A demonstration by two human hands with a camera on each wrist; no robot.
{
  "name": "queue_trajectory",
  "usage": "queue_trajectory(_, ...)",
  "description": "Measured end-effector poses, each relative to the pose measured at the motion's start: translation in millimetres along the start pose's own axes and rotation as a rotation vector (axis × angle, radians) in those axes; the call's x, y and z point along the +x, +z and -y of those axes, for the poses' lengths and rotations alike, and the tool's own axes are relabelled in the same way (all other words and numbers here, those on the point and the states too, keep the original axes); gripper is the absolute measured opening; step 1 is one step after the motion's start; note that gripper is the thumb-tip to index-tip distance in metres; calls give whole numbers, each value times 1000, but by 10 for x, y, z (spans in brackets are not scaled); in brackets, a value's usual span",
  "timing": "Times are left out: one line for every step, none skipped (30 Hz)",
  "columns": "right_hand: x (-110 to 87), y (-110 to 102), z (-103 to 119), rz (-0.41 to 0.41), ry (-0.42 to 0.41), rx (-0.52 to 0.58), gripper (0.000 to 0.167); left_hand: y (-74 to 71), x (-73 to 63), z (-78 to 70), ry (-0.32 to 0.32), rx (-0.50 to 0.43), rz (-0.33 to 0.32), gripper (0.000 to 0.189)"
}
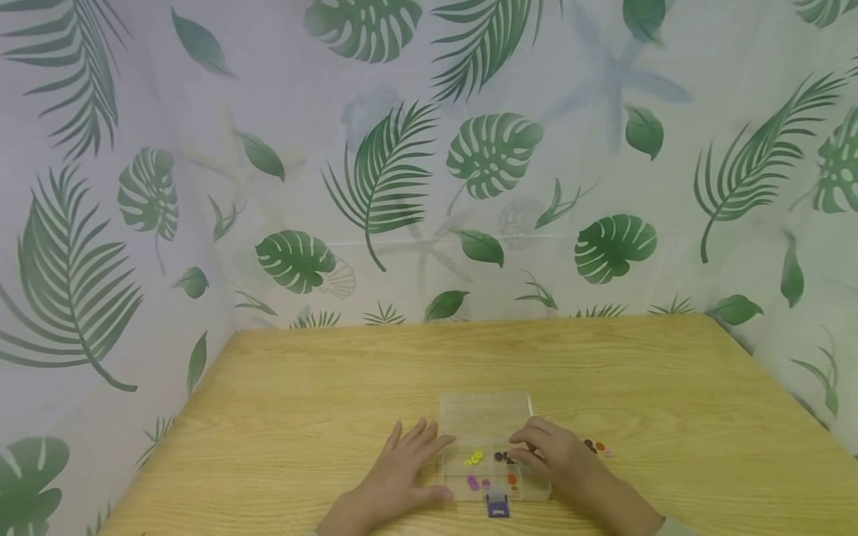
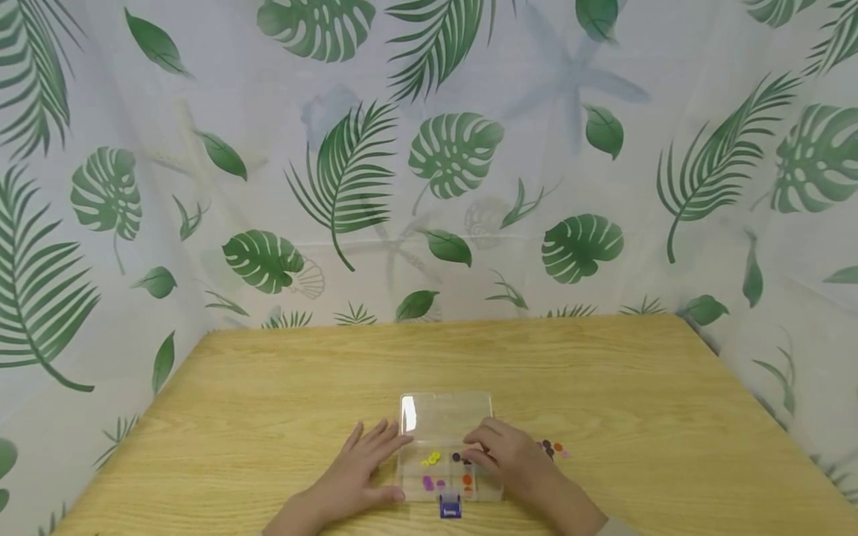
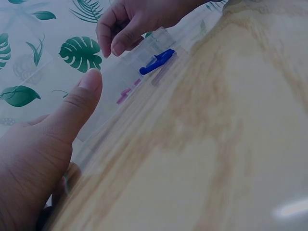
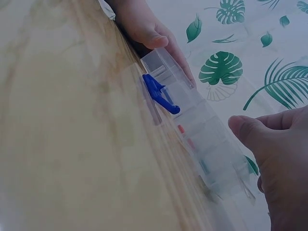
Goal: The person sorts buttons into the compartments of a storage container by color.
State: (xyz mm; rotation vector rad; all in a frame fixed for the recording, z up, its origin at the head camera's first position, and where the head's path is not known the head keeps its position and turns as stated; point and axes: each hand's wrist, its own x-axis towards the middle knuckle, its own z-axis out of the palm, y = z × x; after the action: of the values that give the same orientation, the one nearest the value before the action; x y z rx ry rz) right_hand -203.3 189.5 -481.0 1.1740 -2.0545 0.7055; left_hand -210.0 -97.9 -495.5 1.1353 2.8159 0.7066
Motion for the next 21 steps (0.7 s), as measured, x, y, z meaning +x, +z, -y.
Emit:
queue_trajectory(-8, -8, 0, 3, 17, 2, 17, -1, -1, 0, 0, -1, -1, 72)
queue_trajectory(-16, -15, -2, 4, 31, 2, 16, -2, -1, 0, 1, -1, -2, 72)
queue_trajectory(-25, -22, -5, 1, 45, -5, 17, -4, -1, 0, 0, -4, -3, 72)
queue_trajectory(-34, -30, -10, -4, 55, -11, 17, -5, -1, -1, 1, -7, -2, 72)
queue_trajectory(-41, -38, -17, -14, 62, -23, 17, -6, -2, -1, 2, -9, -2, 72)
queue_trajectory(-51, -48, -23, -21, 71, -36, 19, -8, -2, -1, 3, -8, -2, 72)
queue_trajectory(-57, -57, -33, -32, 71, -48, 21, -7, -3, 0, 3, -5, -4, 72)
queue_trajectory(-66, -68, -41, -38, 73, -60, 23, -6, -5, 1, 4, -1, -5, 72)
queue_trajectory(-76, -80, -50, -41, 77, -68, 26, -6, -6, 2, 5, 2, -5, 72)
queue_trajectory(-87, -96, -56, -42, 81, -72, 26, -7, -7, 3, 6, 5, -5, 72)
queue_trajectory(-99, -114, -63, -40, 89, -79, 27, -7, -8, 4, 6, 8, -6, 72)
queue_trajectory(-112, -134, -69, -36, 97, -86, 27, -9, -9, 5, 5, 8, -5, 72)
queue_trajectory(-125, -153, -78, -36, 102, -88, 23, -10, -10, 5, 4, 7, -5, 71)
queue_trajectory(-142, -173, -85, -32, 113, -90, 20, -13, -11, 4, 2, 4, -2, 72)
queue_trajectory(-158, -192, -94, -31, 120, -90, 17, -14, -11, 3, 2, 3, -1, 72)
queue_trajectory(-173, -214, -102, -30, 126, -95, 14, -15, -11, 2, 0, 4, 0, 72)
queue_trajectory(-189, -233, -112, -29, 131, -98, 12, -17, -12, -1, -1, 4, 1, 72)
queue_trajectory(-207, -251, -120, -30, 142, -102, 12, -19, -13, -3, -1, 2, 1, 72)
queue_trajectory(-227, -271, -128, -32, 152, -103, 14, -22, -12, -6, 0, 5, 0, 72)
queue_trajectory(-247, -292, -135, -31, 167, -111, 16, -25, -12, -9, 1, 4, 0, 72)
queue_trajectory(-267, -315, -139, -29, 188, -119, 18, -28, -12, -12, 2, 1, 1, 72)
